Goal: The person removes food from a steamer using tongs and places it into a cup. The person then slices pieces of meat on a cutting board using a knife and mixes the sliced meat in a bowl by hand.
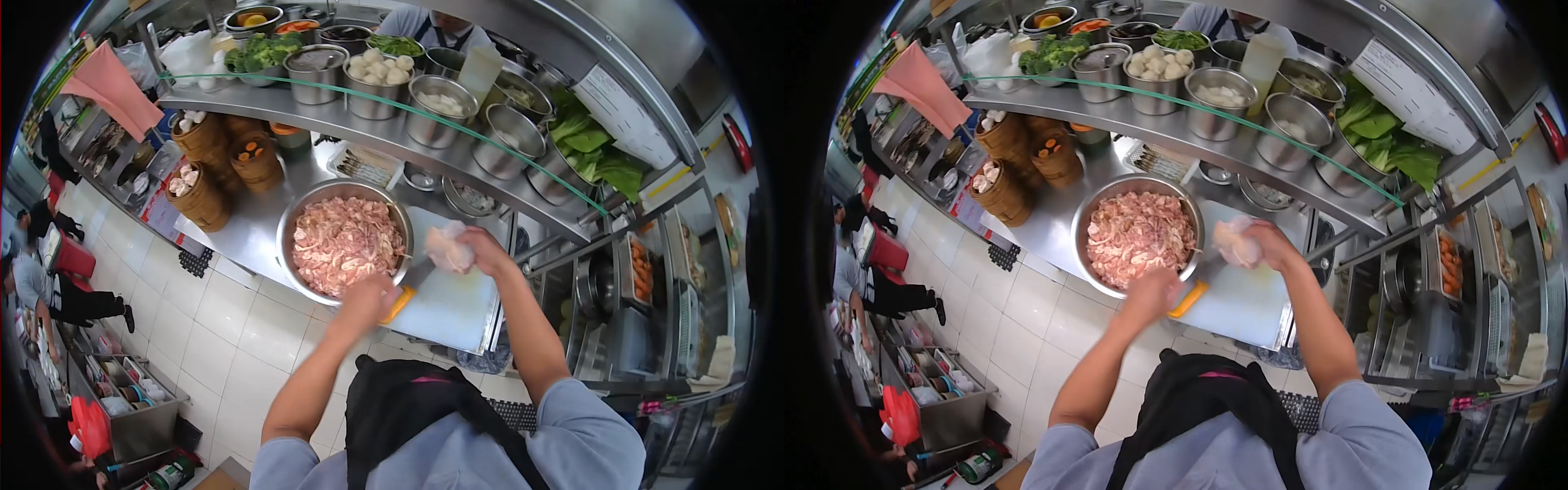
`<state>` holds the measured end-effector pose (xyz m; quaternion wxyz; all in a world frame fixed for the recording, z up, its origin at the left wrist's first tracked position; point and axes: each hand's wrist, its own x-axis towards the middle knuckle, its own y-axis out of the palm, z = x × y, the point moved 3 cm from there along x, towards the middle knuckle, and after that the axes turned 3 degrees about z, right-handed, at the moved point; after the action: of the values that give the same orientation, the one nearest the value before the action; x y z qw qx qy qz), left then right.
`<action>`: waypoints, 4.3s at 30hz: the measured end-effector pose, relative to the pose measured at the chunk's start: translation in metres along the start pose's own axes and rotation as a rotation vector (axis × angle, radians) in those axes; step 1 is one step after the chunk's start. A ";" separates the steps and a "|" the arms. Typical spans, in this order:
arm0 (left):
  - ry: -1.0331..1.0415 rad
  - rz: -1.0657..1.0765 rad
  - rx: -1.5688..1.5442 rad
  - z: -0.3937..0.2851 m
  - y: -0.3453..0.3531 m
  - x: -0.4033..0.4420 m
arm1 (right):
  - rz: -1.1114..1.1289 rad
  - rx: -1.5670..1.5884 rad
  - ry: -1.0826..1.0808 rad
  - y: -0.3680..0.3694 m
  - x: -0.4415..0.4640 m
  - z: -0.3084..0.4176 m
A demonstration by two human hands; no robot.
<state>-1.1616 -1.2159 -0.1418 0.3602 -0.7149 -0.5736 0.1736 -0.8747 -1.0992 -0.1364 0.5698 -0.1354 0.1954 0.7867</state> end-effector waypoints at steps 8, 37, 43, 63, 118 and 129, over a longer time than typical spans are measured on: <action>-0.017 0.002 0.298 0.051 0.160 -0.028 | 0.134 -0.752 -0.162 -0.041 -0.043 -0.095; -0.783 0.248 -0.666 0.025 0.128 -0.148 | 0.190 -0.372 -0.067 -0.040 0.018 -0.140; -0.596 0.156 -0.445 0.011 0.095 -0.120 | -0.110 0.320 -0.093 -0.008 -0.041 -0.121; -0.298 0.530 0.239 -0.036 0.160 -0.075 | -0.270 -1.291 -0.502 -0.031 -0.023 -0.175; -0.373 0.239 -0.213 0.036 0.117 -0.124 | -0.511 -0.943 -0.038 -0.041 -0.058 -0.157; -0.328 0.290 -0.055 0.018 0.165 -0.110 | -0.380 -1.000 -0.325 -0.021 -0.055 -0.174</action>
<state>-1.0900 -1.3278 -0.2900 0.2138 -0.7617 -0.5203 0.3217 -0.8394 -1.2206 -0.2703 0.5906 -0.2991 -0.3199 0.6778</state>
